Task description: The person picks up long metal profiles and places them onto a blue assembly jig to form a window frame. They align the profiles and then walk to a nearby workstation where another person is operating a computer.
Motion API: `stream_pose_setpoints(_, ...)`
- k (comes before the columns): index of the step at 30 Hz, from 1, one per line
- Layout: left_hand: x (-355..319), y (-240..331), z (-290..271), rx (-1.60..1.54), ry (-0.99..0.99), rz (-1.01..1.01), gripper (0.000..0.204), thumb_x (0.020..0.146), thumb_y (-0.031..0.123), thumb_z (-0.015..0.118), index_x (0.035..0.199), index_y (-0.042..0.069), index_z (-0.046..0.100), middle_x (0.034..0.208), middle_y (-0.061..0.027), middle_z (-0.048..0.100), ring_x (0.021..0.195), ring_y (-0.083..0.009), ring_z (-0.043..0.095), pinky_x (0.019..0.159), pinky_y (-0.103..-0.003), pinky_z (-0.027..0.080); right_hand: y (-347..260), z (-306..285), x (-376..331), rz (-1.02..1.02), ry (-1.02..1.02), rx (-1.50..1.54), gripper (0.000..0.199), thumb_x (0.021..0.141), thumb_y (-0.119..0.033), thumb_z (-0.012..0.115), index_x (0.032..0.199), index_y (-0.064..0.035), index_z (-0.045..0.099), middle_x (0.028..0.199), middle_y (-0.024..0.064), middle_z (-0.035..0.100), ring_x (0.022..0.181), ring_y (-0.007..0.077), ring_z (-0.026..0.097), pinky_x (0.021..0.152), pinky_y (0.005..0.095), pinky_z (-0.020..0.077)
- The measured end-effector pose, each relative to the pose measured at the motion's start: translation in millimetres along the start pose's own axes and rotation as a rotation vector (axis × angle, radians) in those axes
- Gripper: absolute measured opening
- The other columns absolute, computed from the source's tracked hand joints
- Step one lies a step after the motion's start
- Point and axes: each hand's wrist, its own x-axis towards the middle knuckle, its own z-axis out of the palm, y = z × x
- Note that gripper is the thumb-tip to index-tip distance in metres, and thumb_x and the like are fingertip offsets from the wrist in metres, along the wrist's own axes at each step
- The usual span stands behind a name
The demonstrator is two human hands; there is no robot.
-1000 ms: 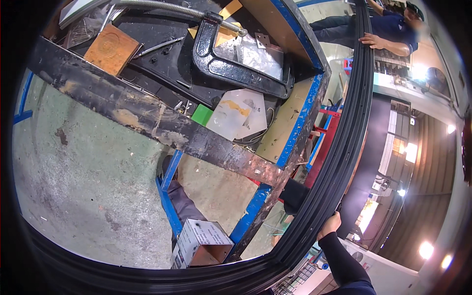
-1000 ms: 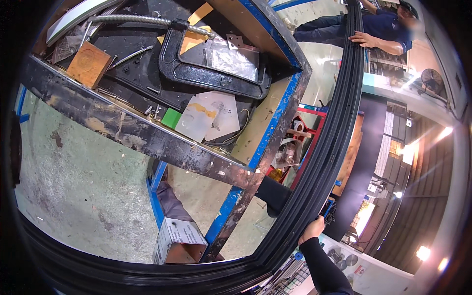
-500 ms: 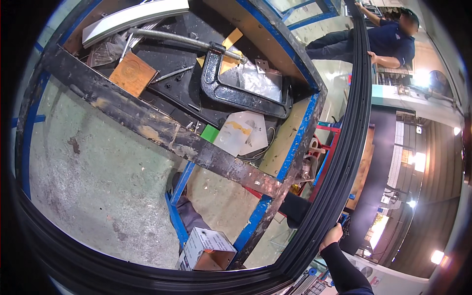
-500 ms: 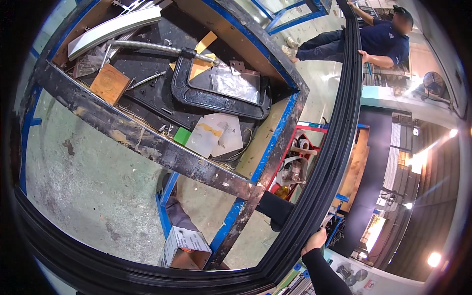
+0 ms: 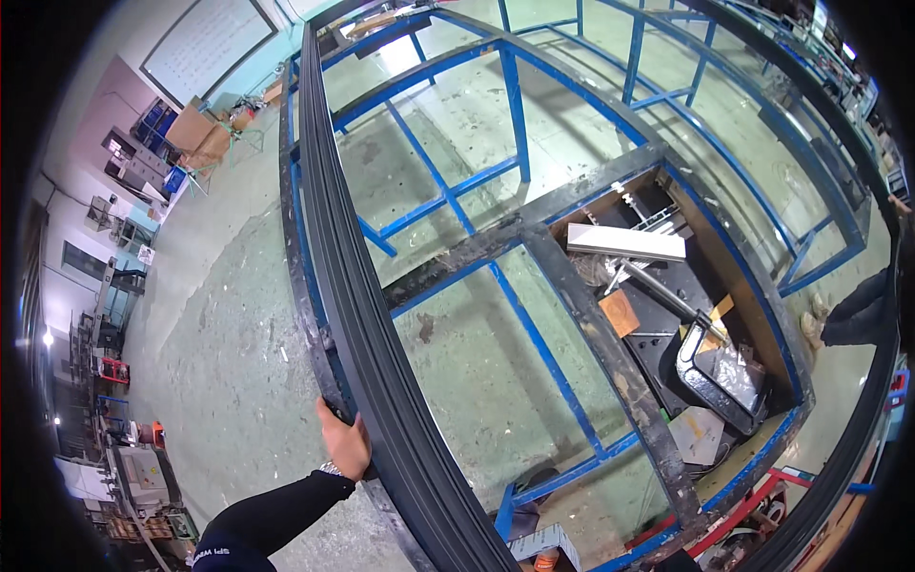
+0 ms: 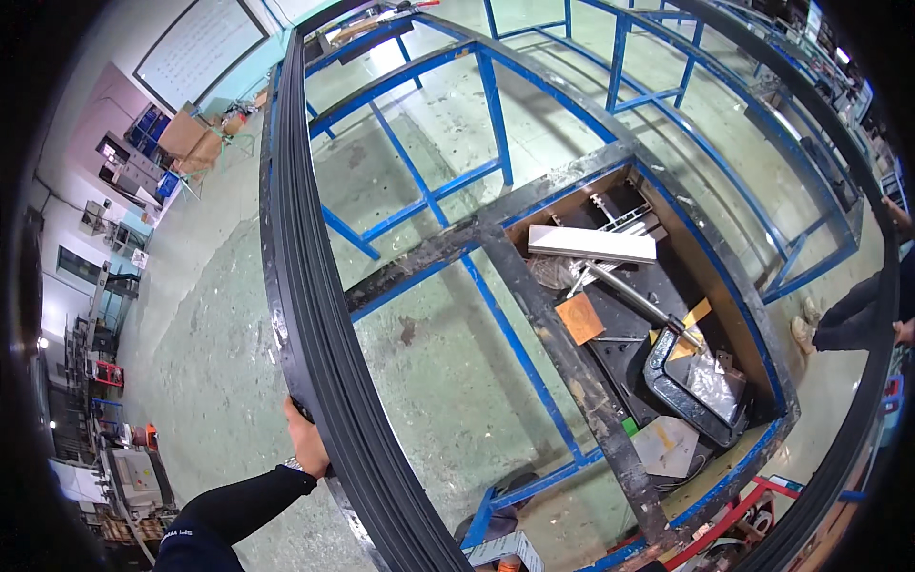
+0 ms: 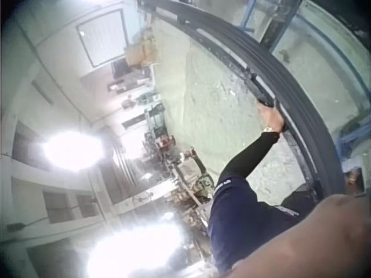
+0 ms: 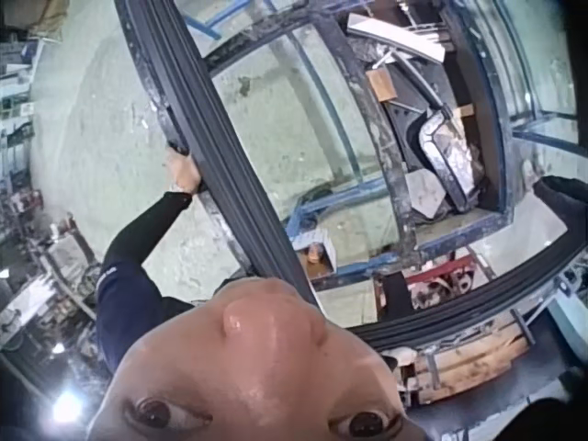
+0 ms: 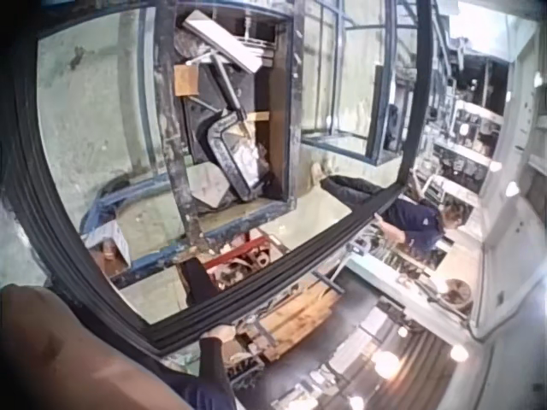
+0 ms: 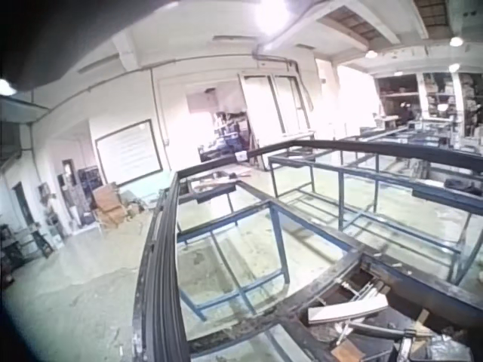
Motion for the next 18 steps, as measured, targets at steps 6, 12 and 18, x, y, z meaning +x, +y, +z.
stream_pose_setpoints(6,5,32,0,-0.041,-0.005,-0.077,0.068,0.081,0.006,0.064,0.135,-0.005,0.025,0.105,-0.0314,0.057,0.098,-0.0459,0.055,0.087,-0.047,0.043,4,-17,4,0.011,0.038,0.038,0.039,0.096,-0.031,0.038,0.116,-0.0003,0.051,0.115,0.0131,0.057,0.098,0.0258,0.056,0.085,0.0371,0.0473)
stream_pose_setpoints(12,14,10,16,-0.024,0.017,-0.008,0.069,0.081,0.008,0.065,0.136,-0.005,0.024,0.111,-0.0328,0.055,0.104,-0.0467,0.054,0.09,-0.045,0.042,9,-30,11,0.015,0.054,0.053,0.044,0.097,-0.033,0.038,0.124,0.0004,0.048,0.122,0.0143,0.056,0.104,0.0271,0.055,0.088,0.0371,0.0472)
stream_pose_setpoints(18,14,9,16,-0.011,0.029,-0.012,0.069,0.081,0.007,0.064,0.137,-0.004,0.025,0.112,-0.0338,0.055,0.105,-0.0482,0.052,0.09,-0.046,0.042,7,-36,11,0.002,0.091,0.022,0.05,0.098,-0.034,0.036,0.131,0.0019,0.046,0.13,0.0154,0.053,0.111,0.0269,0.053,0.093,0.0361,0.0458)
